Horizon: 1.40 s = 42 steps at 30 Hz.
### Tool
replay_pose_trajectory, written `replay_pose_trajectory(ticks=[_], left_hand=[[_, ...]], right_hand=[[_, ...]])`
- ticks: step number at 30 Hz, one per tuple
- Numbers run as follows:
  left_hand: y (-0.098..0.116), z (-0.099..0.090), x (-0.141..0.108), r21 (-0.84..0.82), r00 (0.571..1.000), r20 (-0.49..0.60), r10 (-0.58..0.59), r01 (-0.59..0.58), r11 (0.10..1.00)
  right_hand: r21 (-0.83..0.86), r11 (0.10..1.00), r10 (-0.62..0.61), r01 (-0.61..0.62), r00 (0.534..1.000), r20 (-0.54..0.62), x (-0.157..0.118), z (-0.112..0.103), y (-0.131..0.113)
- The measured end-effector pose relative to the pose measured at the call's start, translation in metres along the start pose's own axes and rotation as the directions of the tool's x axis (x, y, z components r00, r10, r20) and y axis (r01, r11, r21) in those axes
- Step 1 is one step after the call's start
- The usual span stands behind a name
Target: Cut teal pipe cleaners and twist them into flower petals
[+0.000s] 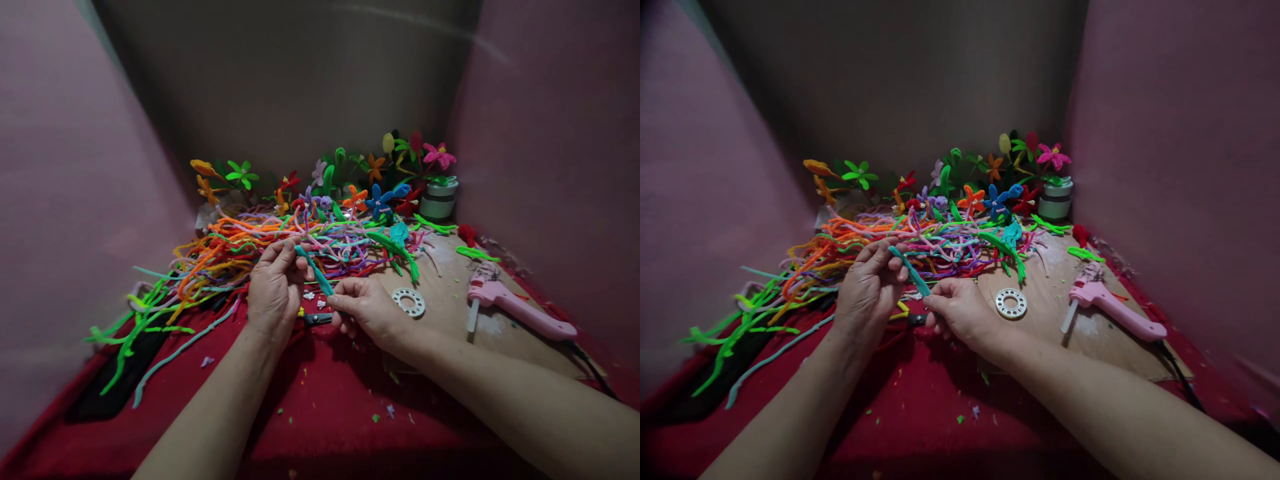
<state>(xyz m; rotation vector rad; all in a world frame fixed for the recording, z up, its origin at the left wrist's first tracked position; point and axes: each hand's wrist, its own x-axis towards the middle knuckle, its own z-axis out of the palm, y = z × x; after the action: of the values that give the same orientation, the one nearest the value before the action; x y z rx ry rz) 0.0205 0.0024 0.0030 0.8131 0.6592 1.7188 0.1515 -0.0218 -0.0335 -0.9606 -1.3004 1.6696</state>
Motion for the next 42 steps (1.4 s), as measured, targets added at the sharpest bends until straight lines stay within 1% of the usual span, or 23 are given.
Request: replay_pose_trajectory(ticks=[4, 6, 8, 10, 12, 13, 14, 15, 17, 19, 22, 25, 28, 31, 35, 42], left_hand=[[0.004, -0.004, 0.006, -0.046, 0.999, 0.011, -0.042, 0.043, 0.998], [0.005, -0.009, 0.010, -0.057, 0.995, 0.036, -0.093, 0.095, 0.994], [0.005, -0.013, 0.013, -0.042, 0.984, 0.049, -0.173, 0.175, 0.984], [0.003, -0.015, 0.012, 0.040, 0.956, 0.063, -0.286, 0.284, 0.958], [0.001, -0.015, 0.007, 0.198, 0.906, 0.110, -0.410, 0.384, 0.902], [-0.001, -0.015, 0.004, 0.288, 0.877, 0.138, -0.460, 0.409, 0.866], [-0.002, -0.014, 0.001, 0.365, 0.856, 0.163, -0.491, 0.410, 0.836], [-0.004, -0.013, -0.002, 0.426, 0.845, 0.182, -0.503, 0.394, 0.815], [-0.005, -0.012, -0.006, 0.495, 0.851, 0.194, -0.489, 0.345, 0.797], [-0.006, -0.012, -0.007, 0.516, 0.857, 0.197, -0.476, 0.322, 0.794], [-0.006, -0.013, -0.006, 0.531, 0.856, 0.197, -0.477, 0.316, 0.787], [-0.006, -0.013, -0.005, 0.539, 0.868, 0.181, -0.462, 0.305, 0.785], [-0.007, -0.013, -0.005, 0.529, 0.862, 0.186, -0.471, 0.316, 0.788], [-0.008, -0.014, -0.004, 0.515, 0.855, 0.209, -0.475, 0.317, 0.796], [-0.010, -0.015, -0.004, 0.493, 0.855, 0.220, -0.470, 0.318, 0.810], [-0.008, -0.012, -0.007, 0.446, 0.816, 0.276, -0.509, 0.360, 0.819]], right_hand=[[0.026, 1.000, 0.002, -0.002, 1.000, -0.016, 0.000, -0.001, 0.000], [0.035, 0.999, -0.010, 0.011, 0.999, -0.045, 0.000, -0.002, -0.002], [0.049, 0.999, -0.019, 0.023, 0.997, -0.071, 0.001, -0.003, -0.004], [0.069, 0.997, -0.024, 0.030, 0.996, -0.086, 0.002, -0.004, -0.006], [0.088, 0.996, -0.024, 0.032, 0.996, -0.091, 0.003, -0.006, -0.006], [0.096, 0.995, -0.022, 0.031, 0.995, -0.093, 0.003, -0.006, -0.006], [0.103, 0.994, -0.019, 0.028, 0.996, -0.090, 0.004, -0.007, -0.006], [0.109, 0.994, -0.011, 0.020, 0.996, -0.083, 0.004, -0.008, -0.006], [0.133, 0.991, 0.009, -0.001, 0.998, -0.055, 0.005, -0.009, -0.005], [0.175, 0.984, 0.018, -0.017, 1.000, -0.003, 0.006, -0.011, -0.004], [0.250, 0.968, -0.002, -0.016, 0.997, 0.073, 0.007, -0.014, -0.003], [0.286, 0.958, -0.025, -0.006, 0.994, 0.102, 0.008, -0.016, -0.001], [0.299, 0.954, -0.040, 0.006, 0.993, 0.108, 0.010, -0.017, 0.000], [0.313, 0.950, -0.030, -0.002, 0.995, 0.097, 0.011, -0.016, 0.001], [0.305, 0.952, -0.060, 0.034, 0.995, 0.079, 0.011, -0.014, 0.003], [0.293, 0.956, -0.049, 0.026, 0.996, 0.070, 0.011, -0.015, 0.003]])
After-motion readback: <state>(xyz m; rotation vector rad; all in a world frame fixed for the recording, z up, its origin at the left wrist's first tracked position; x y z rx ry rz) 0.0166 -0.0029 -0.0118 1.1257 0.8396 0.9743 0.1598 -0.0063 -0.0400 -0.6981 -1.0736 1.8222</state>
